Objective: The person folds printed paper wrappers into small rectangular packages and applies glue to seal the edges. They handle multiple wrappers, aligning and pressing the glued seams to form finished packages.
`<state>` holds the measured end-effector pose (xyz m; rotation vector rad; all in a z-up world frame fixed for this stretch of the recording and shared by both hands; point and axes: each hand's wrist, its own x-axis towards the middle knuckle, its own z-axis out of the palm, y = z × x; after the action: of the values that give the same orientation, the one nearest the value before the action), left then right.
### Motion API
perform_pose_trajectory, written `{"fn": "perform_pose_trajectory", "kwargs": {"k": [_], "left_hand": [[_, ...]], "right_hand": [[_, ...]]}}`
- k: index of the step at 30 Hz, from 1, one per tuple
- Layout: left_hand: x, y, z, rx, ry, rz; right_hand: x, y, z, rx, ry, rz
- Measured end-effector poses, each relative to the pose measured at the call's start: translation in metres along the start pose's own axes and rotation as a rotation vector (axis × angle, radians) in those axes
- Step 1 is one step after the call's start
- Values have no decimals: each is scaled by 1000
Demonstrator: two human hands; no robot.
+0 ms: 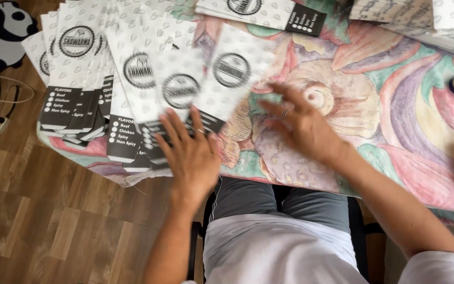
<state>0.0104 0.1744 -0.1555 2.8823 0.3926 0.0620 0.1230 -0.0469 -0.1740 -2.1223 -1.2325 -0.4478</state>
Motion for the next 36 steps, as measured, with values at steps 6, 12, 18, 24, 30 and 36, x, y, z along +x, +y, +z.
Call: {"fn": "perform_pose_trajectory", "kwargs": {"k": [6, 12, 18, 24, 30, 36], "left_hand": [[-33, 59, 1, -188, -76, 175], [-19, 28, 12, -16, 120, 237], [-23, 57, 24, -176, 660, 495], [-50, 119, 87, -711, 527, 891], [-51, 144, 85, -755, 323, 1042], [-62, 144, 93, -716, 388, 1078]], "right_hand": [[-28, -60, -1, -112, 26, 63], [-87, -34, -50, -92, 23, 241], [-124, -23, -102, 8, 118, 378], [-151, -53, -99, -55, 265, 360], [-158, -57, -95, -56, 198, 241], [-162, -63, -95, -51, 235, 184]]}}
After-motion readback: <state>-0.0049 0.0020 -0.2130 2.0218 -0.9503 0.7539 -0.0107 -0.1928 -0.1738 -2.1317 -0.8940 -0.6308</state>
